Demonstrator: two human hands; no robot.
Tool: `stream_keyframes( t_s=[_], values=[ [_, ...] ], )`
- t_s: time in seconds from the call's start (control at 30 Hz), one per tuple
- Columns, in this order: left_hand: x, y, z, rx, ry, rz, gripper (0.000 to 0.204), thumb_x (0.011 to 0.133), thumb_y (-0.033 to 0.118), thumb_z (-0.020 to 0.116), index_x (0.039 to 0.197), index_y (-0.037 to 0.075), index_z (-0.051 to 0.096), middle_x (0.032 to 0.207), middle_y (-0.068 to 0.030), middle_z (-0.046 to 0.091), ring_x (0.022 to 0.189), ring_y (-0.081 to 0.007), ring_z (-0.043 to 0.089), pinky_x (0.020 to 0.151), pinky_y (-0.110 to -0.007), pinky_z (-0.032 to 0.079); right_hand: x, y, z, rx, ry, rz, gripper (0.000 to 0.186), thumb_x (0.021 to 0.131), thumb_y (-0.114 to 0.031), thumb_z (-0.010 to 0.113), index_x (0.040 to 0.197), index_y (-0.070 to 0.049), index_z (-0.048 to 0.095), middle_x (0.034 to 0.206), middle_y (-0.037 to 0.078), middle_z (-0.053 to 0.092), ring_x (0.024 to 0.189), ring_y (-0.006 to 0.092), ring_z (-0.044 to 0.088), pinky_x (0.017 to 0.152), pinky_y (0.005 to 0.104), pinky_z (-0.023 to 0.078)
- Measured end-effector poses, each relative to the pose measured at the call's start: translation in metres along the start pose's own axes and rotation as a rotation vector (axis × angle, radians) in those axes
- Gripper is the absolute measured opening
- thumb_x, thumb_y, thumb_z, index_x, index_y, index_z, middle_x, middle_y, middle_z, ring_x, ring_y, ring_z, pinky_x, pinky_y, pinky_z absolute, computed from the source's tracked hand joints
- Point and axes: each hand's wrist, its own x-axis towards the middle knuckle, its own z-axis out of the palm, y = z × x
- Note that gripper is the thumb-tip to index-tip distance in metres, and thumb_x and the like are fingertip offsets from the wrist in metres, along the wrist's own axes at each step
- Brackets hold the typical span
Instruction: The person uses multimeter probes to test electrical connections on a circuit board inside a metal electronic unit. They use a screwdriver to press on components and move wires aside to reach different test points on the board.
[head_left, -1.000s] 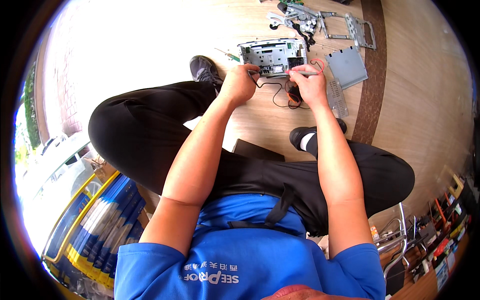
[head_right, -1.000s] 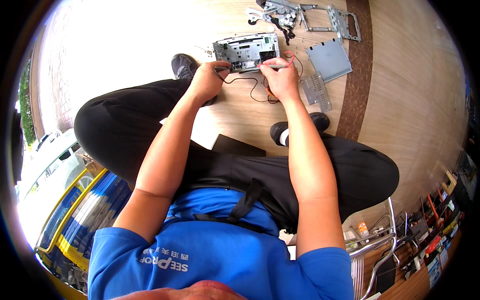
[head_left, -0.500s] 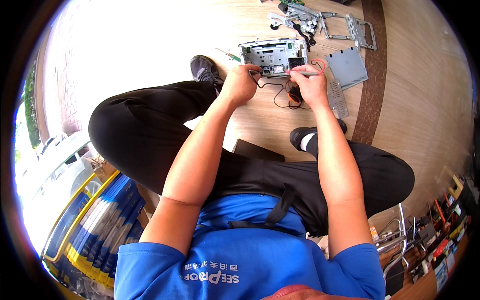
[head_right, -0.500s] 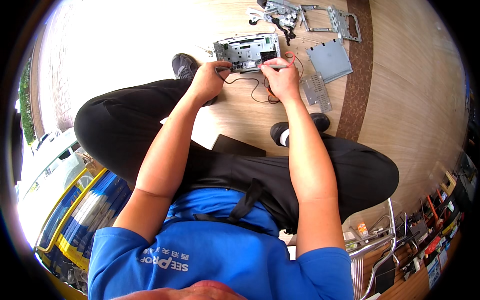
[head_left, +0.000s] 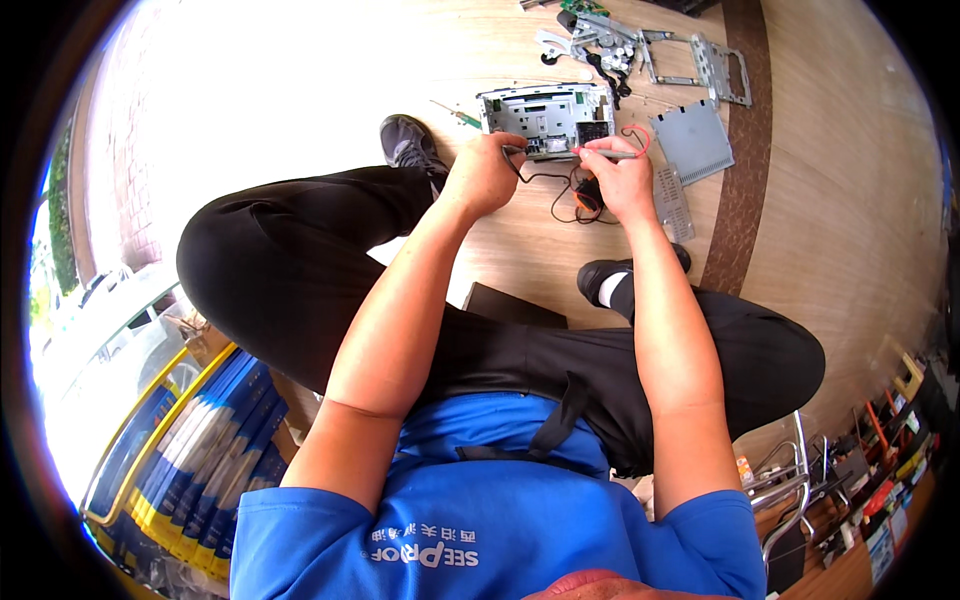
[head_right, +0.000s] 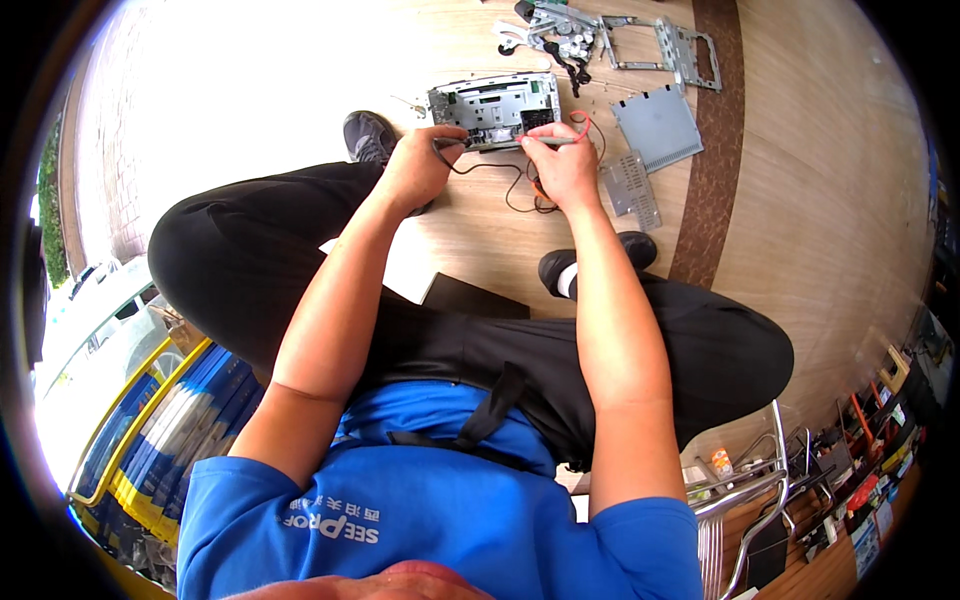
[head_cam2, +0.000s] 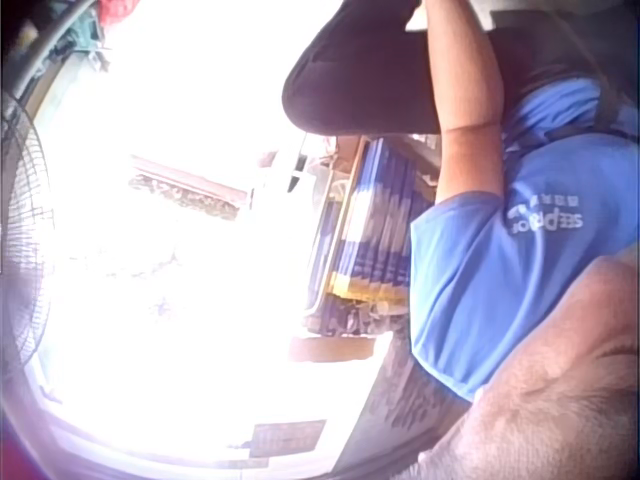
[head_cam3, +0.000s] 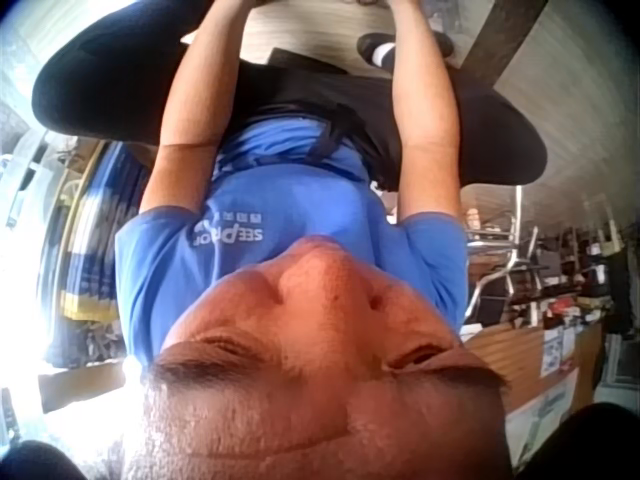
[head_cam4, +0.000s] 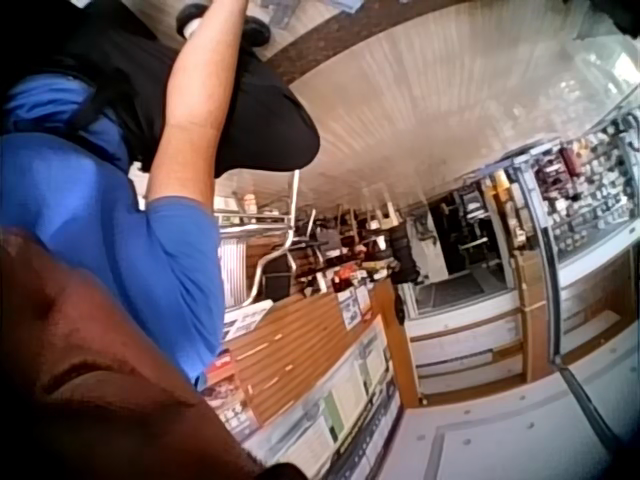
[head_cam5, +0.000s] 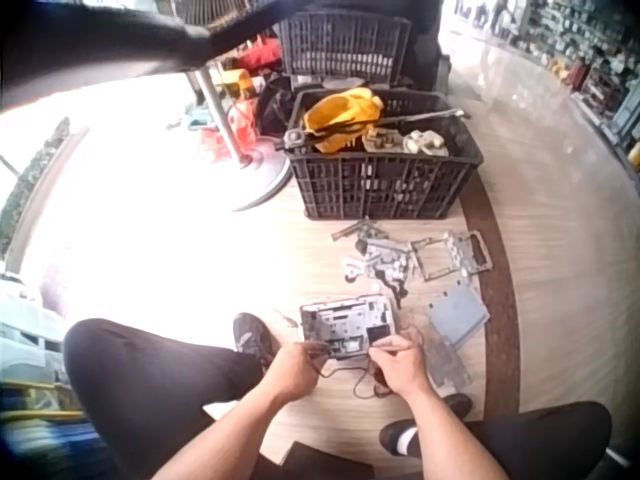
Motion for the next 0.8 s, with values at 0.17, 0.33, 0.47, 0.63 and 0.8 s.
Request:
stream_keyframes(
  t_s=[0.17, 0.33, 0.47, 0.63, 0.8],
  values=[
    [0.0021, -0.0076, 0.0031, -0.009, 0.002, -0.002, 0.022, 0.087, 0.01, 0.065, 0.107, 0.002, 0.07, 0.097, -0.0212, 0.071, 0.096, -0.0351, 0.068, 0.087, -0.039, 0.052, -0.0005, -0.0034, 0.0019, 0.067, 0.024, -0.008, 0.018, 0.08, -0.021, 0.076, 0.086, -0.005, 0.072, 0.066, 0.003, 0.066, 0.061, 0.0112, 0.059, 0.058, 0.0292, 0.047],
    [0.0012, -0.0058, 0.0036, 0.036, 0.001, 0.017, 0.023, 0.089, 0.011, 0.064, 0.109, 0.002, 0.071, 0.092, -0.0238, 0.07, 0.087, -0.0306, 0.07, 0.081, -0.035, 0.052, -0.0001, -0.0003, 0.0004, 0.038, 0.019, 0.0, 0.018, 0.08, -0.021, 0.075, 0.087, -0.004, 0.072, 0.067, 0.003, 0.067, 0.061, 0.0105, 0.059, 0.057, 0.0287, 0.046],
    [0.0027, -0.009, 0.0046, 0.027, -0.002, 0.022, 0.023, 0.089, 0.011, 0.064, 0.109, 0.003, 0.071, 0.09, -0.024, 0.07, 0.086, -0.0307, 0.07, 0.081, -0.035, 0.052, 0.0001, -0.0003, 0.0007, 0.042, 0.024, -0.005, 0.018, 0.08, -0.021, 0.076, 0.087, -0.004, 0.072, 0.066, 0.003, 0.066, 0.06, 0.0102, 0.059, 0.056, 0.0284, 0.046],
    [0.0017, -0.0075, 0.0045, 0.026, 0.002, 0.037, 0.023, 0.089, 0.011, 0.064, 0.109, 0.004, 0.071, 0.089, -0.0242, 0.07, 0.085, -0.0309, 0.07, 0.08, -0.036, 0.052, -0.0007, -0.0027, 0.0009, 0.065, 0.023, 0.0, 0.018, 0.08, -0.02, 0.076, 0.086, -0.004, 0.072, 0.066, 0.003, 0.066, 0.06, 0.01, 0.059, 0.056, 0.0283, 0.046],
    [0.002, -0.0065, 0.0033, 0.019, 0.002, 0.034, 0.023, 0.089, 0.012, 0.064, 0.109, 0.004, 0.071, 0.089, -0.0244, 0.07, 0.084, -0.0316, 0.07, 0.079, -0.035, 0.053, -0.0002, -0.0026, 0.0007, 0.068, 0.023, -0.005, 0.017, 0.08, -0.02, 0.075, 0.086, -0.004, 0.071, 0.066, 0.003, 0.066, 0.061, 0.0099, 0.059, 0.057, 0.0279, 0.046]
  ],
)
